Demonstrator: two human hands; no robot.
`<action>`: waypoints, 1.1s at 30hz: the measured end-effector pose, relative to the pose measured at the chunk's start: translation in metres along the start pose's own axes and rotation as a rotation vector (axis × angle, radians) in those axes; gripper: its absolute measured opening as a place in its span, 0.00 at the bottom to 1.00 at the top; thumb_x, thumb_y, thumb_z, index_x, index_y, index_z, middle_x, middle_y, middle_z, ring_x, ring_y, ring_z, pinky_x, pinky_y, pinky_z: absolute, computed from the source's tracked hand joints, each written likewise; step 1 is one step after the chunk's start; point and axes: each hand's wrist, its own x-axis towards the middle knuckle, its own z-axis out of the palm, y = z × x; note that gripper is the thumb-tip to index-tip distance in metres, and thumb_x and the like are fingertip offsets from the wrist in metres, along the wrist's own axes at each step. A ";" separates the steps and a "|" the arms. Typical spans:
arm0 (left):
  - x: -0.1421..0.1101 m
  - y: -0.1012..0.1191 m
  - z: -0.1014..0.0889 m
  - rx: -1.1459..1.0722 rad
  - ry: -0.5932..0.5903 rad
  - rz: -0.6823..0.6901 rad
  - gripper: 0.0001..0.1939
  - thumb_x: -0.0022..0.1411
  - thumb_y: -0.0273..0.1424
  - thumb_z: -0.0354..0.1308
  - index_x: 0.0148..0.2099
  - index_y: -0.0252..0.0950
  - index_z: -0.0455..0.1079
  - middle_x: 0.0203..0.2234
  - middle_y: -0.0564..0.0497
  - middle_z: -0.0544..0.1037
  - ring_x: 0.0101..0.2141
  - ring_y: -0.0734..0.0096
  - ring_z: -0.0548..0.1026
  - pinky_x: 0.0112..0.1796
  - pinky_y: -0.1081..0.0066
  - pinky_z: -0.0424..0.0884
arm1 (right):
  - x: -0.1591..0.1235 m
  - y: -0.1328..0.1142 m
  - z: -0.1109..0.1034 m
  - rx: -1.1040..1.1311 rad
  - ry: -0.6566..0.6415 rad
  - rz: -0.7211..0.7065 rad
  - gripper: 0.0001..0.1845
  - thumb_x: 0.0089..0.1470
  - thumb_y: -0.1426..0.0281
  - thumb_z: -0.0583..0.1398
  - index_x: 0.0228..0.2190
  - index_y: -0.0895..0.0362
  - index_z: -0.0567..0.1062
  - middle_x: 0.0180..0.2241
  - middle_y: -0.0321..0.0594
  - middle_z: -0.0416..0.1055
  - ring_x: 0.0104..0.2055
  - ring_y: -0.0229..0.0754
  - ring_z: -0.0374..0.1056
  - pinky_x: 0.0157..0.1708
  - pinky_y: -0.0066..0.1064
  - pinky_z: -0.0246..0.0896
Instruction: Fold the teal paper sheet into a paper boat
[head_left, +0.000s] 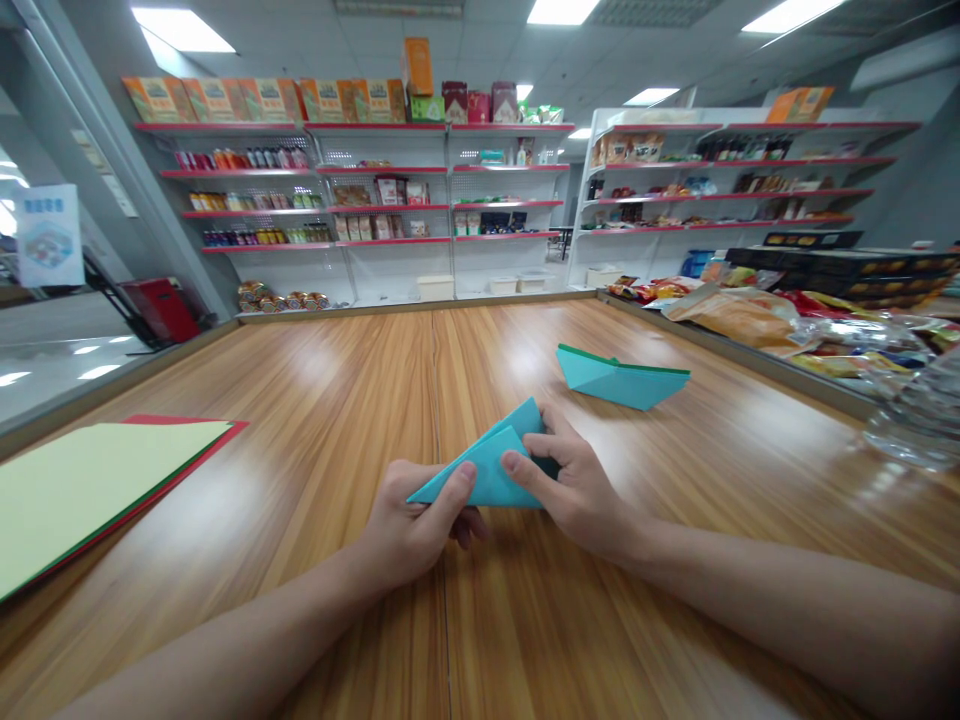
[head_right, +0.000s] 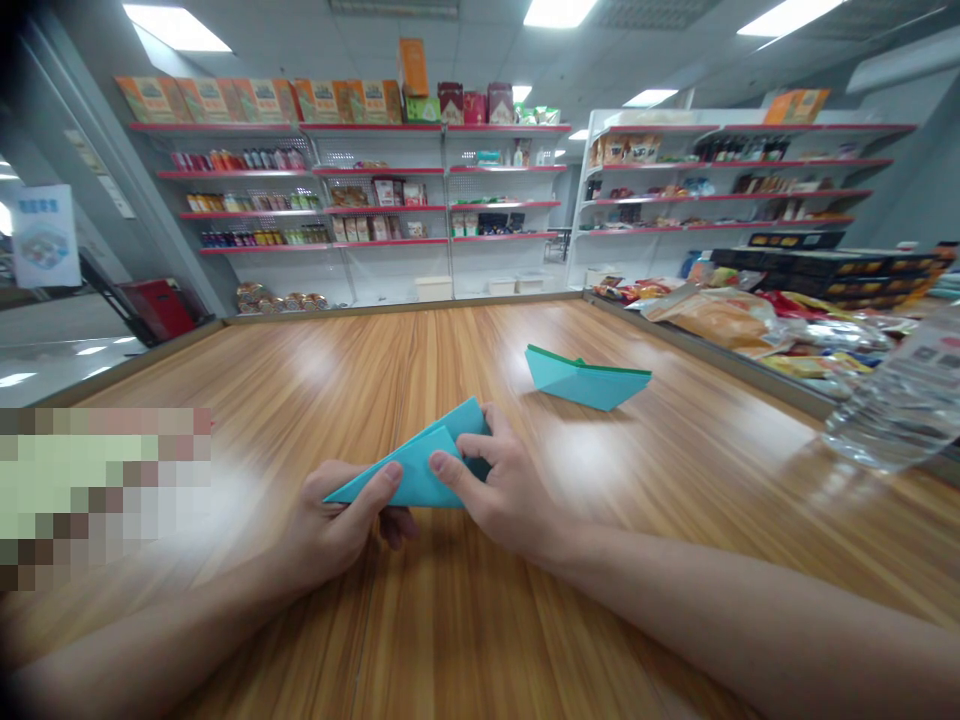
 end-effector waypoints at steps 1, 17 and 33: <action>0.000 0.000 0.000 -0.001 -0.010 -0.012 0.26 0.66 0.36 0.47 0.20 0.29 0.73 0.14 0.46 0.76 0.14 0.73 0.73 0.18 0.77 0.70 | 0.000 0.000 0.000 -0.010 0.001 -0.018 0.21 0.57 0.62 0.55 0.16 0.57 0.62 0.29 0.38 0.57 0.32 0.39 0.58 0.34 0.34 0.55; 0.000 0.002 0.000 0.036 -0.026 -0.024 0.27 0.66 0.36 0.47 0.20 0.28 0.74 0.14 0.45 0.76 0.14 0.73 0.73 0.17 0.78 0.69 | 0.000 0.000 -0.001 0.002 0.042 -0.028 0.23 0.57 0.64 0.57 0.14 0.58 0.60 0.25 0.36 0.56 0.30 0.38 0.57 0.31 0.33 0.53; 0.000 -0.003 0.000 -0.044 0.094 -0.046 0.26 0.66 0.38 0.46 0.23 0.29 0.72 0.15 0.47 0.77 0.13 0.74 0.72 0.16 0.78 0.69 | 0.004 0.001 -0.003 -0.091 0.141 -0.023 0.24 0.56 0.64 0.57 0.13 0.58 0.59 0.25 0.35 0.53 0.29 0.38 0.56 0.30 0.34 0.51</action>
